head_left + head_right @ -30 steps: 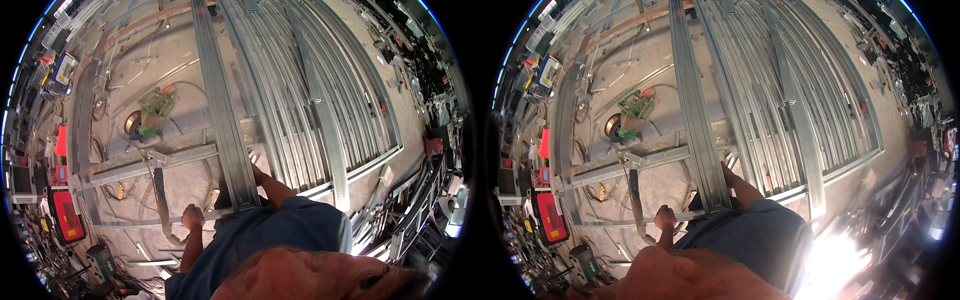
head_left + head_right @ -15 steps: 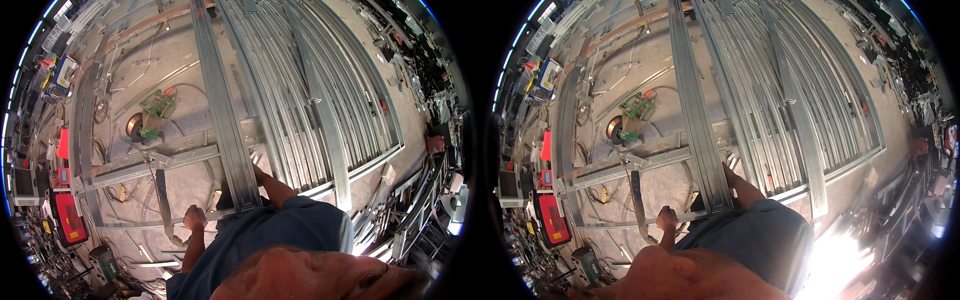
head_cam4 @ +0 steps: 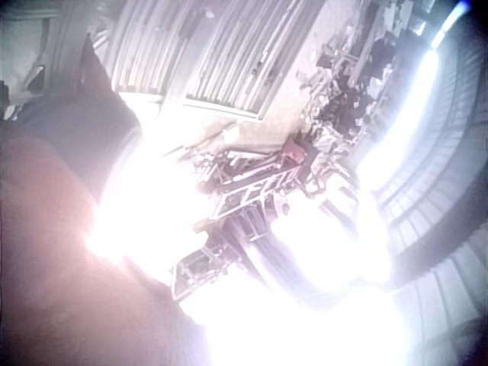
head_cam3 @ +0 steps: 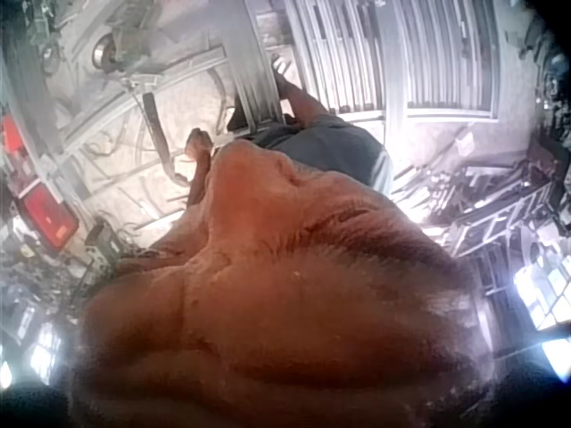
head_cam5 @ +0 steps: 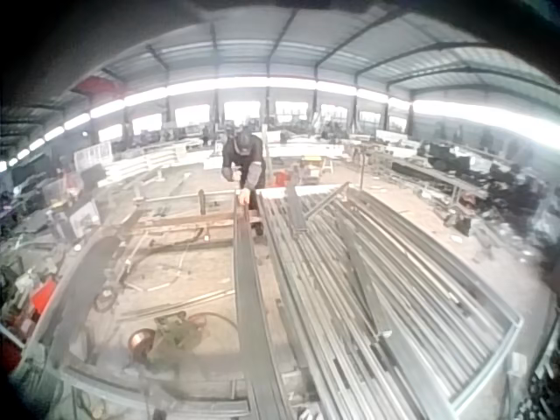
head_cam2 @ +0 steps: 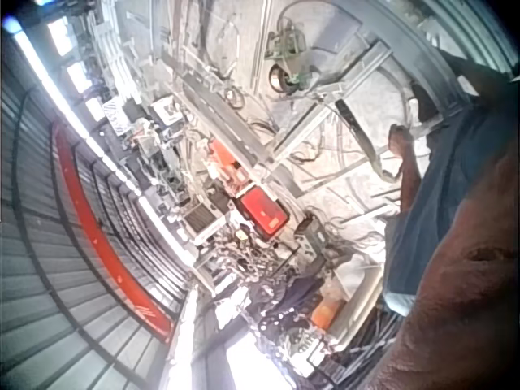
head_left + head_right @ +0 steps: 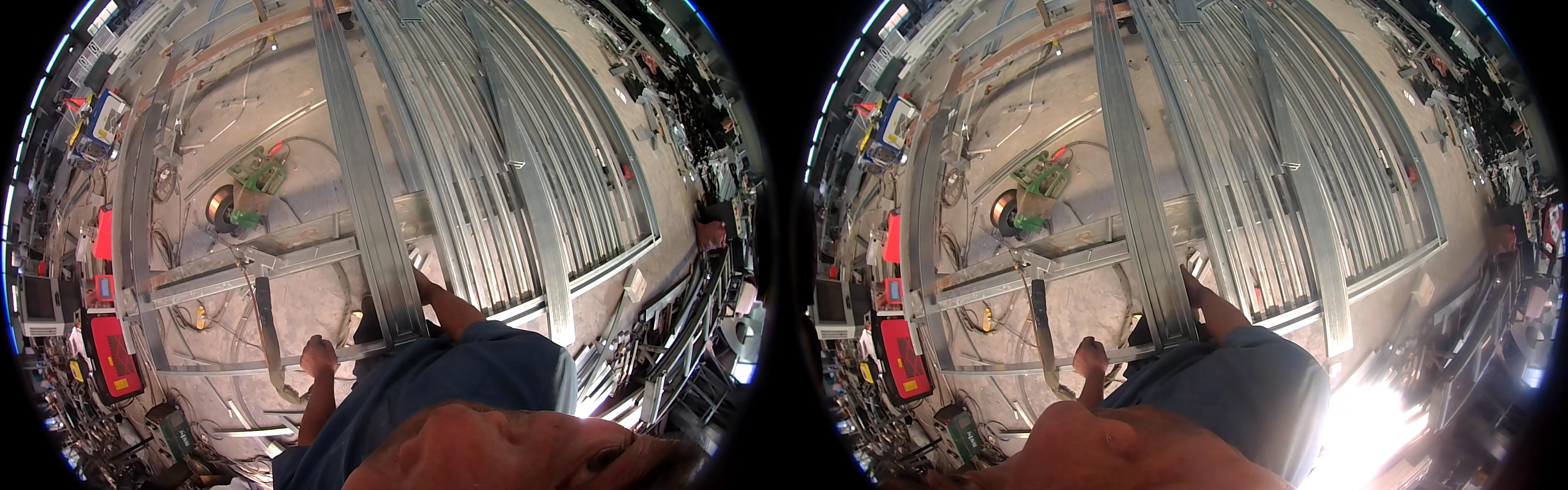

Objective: The person assembles a metal frame by positioning long metal profiles on a workbench, using a welding tool to tack joints, and measuring with a tape measure. The person repeatedly aligns the profiles and welds intersections to form a rectangular frame structure.

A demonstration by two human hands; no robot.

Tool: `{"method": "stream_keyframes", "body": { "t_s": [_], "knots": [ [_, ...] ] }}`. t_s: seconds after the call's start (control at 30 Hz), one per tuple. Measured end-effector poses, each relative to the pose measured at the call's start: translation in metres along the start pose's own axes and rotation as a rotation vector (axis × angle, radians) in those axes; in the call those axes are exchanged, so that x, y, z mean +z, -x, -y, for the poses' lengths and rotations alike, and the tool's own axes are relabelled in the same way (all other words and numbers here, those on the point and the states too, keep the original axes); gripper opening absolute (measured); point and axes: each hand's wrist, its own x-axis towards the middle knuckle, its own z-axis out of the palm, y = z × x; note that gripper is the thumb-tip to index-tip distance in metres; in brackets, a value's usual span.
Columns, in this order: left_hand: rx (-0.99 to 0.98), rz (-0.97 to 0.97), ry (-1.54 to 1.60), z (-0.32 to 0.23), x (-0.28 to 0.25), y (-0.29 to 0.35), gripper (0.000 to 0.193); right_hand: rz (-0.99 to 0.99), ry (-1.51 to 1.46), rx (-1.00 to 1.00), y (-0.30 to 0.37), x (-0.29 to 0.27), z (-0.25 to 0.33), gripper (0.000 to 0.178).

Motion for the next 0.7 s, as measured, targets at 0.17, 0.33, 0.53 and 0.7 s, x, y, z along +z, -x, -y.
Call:
{"method": "stream_keyframes", "body": {
  "t_s": [0.17, 0.33, 0.53, 0.7],
  "knots": [
    [0.010, -0.014, 0.006, 0.0023, 0.0031, -0.0005, 0.024, -0.005, -0.003, -0.002, -0.0016, -0.0009, 0.0001, 0.070],
    [-0.006, 0.009, -0.009, 0.0017, 0.0014, 0.0000, 0.025, -0.008, -0.005, 0.001, -0.0020, -0.0020, -0.0024, 0.072],
    [-0.008, 0.000, 0.015, -0.0008, -0.0012, 0.0016, 0.025, -0.014, -0.010, 0.002, -0.0011, -0.0046, -0.0037, 0.073],
    [0.002, 0.006, 0.009, 0.0008, 0.0015, -0.0007, 0.025, -0.021, -0.015, -0.001, -0.0032, -0.0076, -0.0034, 0.075]
  ]
}}
